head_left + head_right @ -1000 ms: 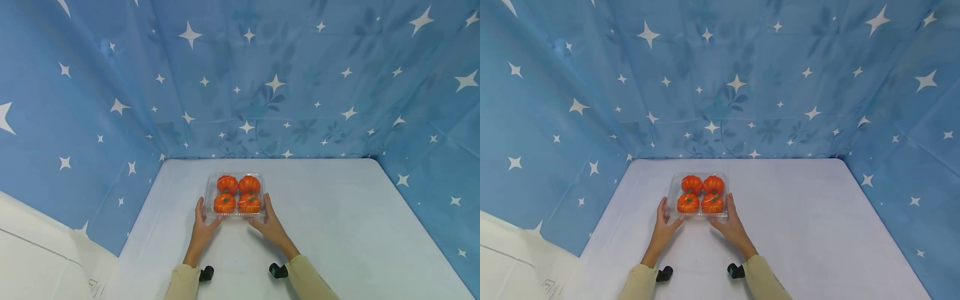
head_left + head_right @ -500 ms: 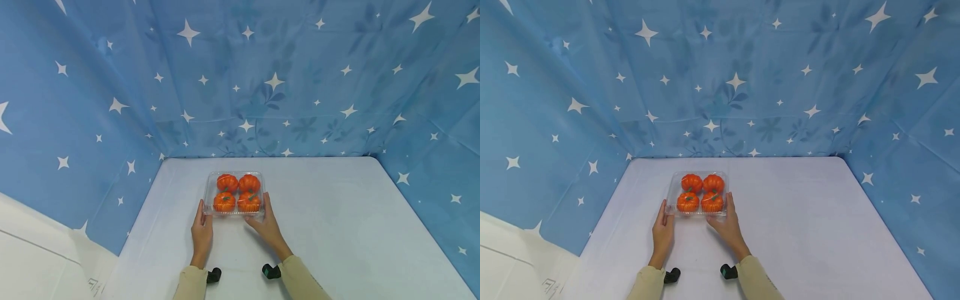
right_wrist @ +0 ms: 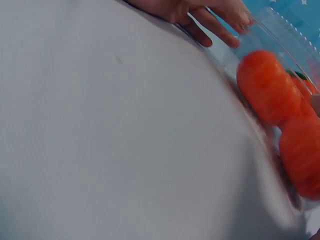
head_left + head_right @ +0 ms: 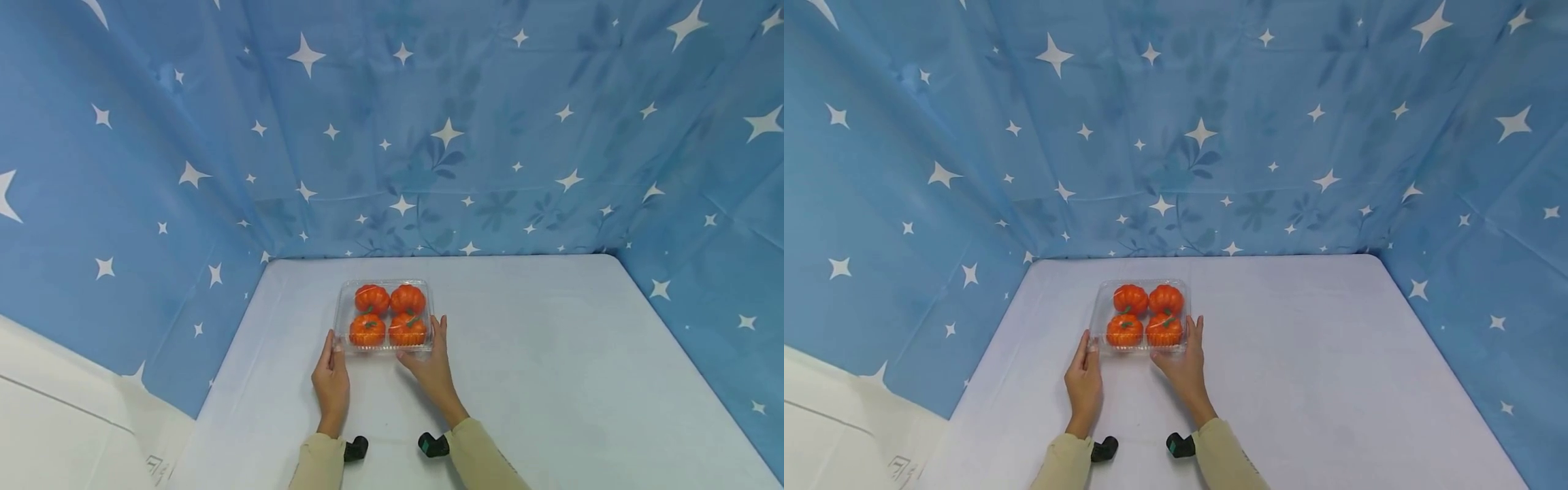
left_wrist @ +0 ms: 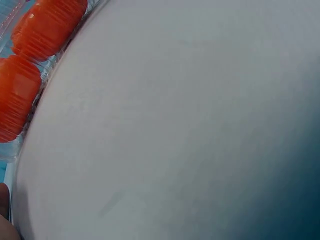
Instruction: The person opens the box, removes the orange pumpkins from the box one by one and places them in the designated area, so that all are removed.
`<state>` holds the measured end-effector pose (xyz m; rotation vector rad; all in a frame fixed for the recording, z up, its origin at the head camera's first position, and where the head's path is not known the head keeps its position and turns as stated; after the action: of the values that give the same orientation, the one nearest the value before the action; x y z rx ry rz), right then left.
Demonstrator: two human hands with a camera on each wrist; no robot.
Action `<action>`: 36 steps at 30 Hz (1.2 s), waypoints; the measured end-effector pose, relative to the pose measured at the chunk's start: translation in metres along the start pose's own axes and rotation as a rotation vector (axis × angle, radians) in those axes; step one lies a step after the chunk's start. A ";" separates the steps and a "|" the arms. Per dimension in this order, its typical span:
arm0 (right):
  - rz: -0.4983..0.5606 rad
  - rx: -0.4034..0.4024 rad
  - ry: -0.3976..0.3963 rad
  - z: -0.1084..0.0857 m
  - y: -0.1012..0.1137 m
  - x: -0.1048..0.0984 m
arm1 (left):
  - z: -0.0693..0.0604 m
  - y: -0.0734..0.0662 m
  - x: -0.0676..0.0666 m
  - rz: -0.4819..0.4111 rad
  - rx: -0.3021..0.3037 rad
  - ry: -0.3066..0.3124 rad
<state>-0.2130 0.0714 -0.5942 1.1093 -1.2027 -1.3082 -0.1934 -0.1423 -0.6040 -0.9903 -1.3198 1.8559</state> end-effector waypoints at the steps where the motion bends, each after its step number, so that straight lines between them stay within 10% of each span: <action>1: 0.012 -0.001 -0.018 -0.001 0.000 0.003 | 0.000 -0.001 0.001 0.014 -0.004 0.001; 21: 0.091 -0.034 -0.143 -0.011 -0.002 0.023 | -0.001 -0.004 0.011 0.115 0.066 0.109; 36: 0.027 -0.022 0.002 -0.012 0.003 -0.008 | -0.001 -0.004 0.011 0.130 0.042 0.113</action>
<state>-0.2006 0.0788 -0.5925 1.0746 -1.1957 -1.2965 -0.1977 -0.1316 -0.6030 -1.1645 -1.1697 1.8857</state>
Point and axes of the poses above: each hand's wrist, its own z-axis towards the middle knuckle, its own x-axis out of the palm, y = z × x, the point moved 2 cm from there along z, towards the middle knuckle, and after that the axes turned 10 degrees about z, right-handed, at the moved point
